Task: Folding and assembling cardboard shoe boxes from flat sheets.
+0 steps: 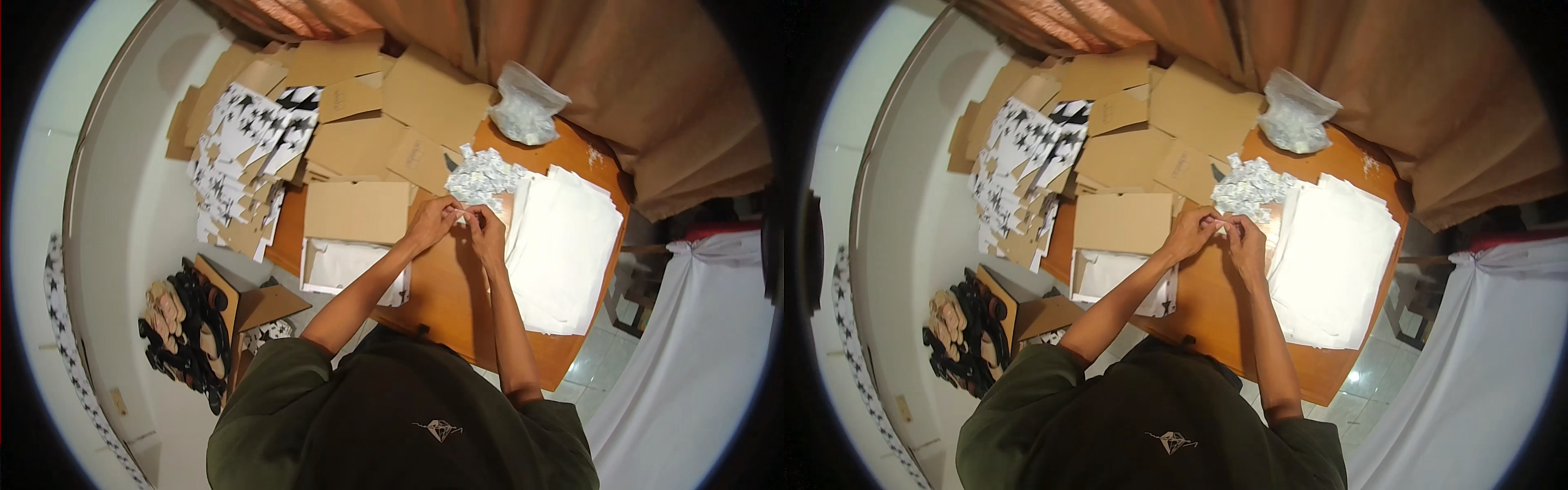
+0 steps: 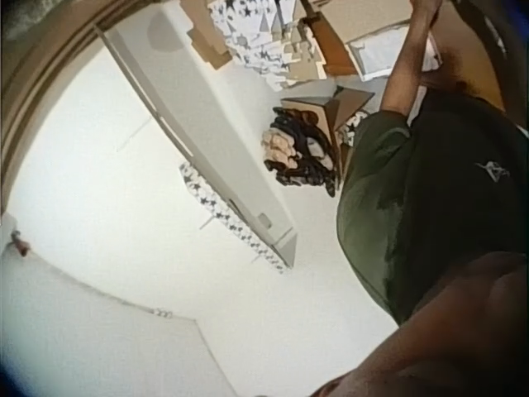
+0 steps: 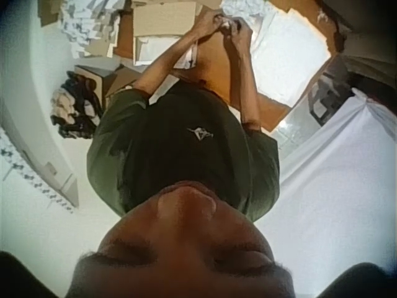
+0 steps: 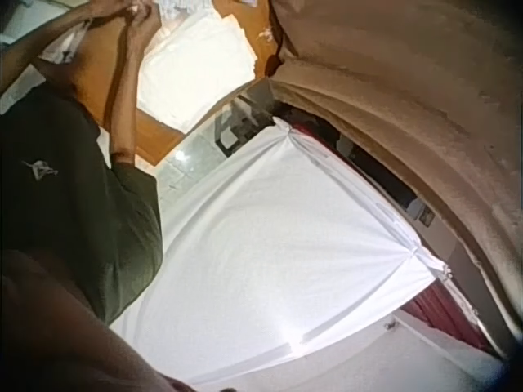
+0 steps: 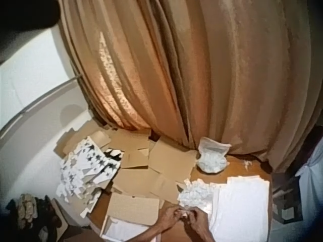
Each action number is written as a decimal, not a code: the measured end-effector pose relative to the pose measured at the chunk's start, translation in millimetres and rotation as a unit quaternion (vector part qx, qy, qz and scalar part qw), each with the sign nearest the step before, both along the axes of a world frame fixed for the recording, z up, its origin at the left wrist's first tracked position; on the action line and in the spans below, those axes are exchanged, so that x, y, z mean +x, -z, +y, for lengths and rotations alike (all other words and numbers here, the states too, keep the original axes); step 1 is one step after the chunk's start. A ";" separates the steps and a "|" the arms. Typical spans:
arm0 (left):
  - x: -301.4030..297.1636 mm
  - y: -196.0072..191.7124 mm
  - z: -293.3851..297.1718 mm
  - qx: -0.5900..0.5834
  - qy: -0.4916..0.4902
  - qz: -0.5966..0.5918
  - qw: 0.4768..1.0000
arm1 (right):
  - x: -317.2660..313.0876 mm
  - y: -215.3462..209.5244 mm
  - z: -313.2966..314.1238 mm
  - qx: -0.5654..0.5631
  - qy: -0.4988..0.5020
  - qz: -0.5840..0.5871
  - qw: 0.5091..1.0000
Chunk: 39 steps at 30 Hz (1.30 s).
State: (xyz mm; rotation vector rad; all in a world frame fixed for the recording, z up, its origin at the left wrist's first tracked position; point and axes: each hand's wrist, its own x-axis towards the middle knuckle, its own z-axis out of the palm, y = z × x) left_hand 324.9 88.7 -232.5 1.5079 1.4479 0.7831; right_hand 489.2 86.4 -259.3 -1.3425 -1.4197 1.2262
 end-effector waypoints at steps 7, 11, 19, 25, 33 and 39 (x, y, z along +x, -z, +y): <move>-84.7 -7.9 -89.8 -0.068 -0.095 -0.115 0.987 | -71.2 -23.3 -55.6 -0.025 -0.118 0.018 0.993; -134.4 -9.6 -128.0 -0.032 -0.072 -0.003 0.997 | -118.5 -11.2 -82.1 -0.008 -0.175 -0.008 0.984; -206.8 -12.5 -174.7 0.022 -0.042 0.136 0.990 | -173.8 -25.9 -112.6 0.022 -0.243 -0.135 0.960; -258.7 -19.1 -125.2 0.113 -0.051 0.169 0.978 | -195.3 -43.0 -77.4 0.170 -0.188 -0.304 0.918; -282.3 -23.8 -26.5 0.119 0.059 0.358 0.924 | -215.3 -21.8 -5.0 0.205 -0.144 -0.459 0.852; -279.0 -22.9 -11.1 0.088 0.126 0.422 0.894 | -223.0 -17.8 24.4 0.070 -0.177 -0.537 0.822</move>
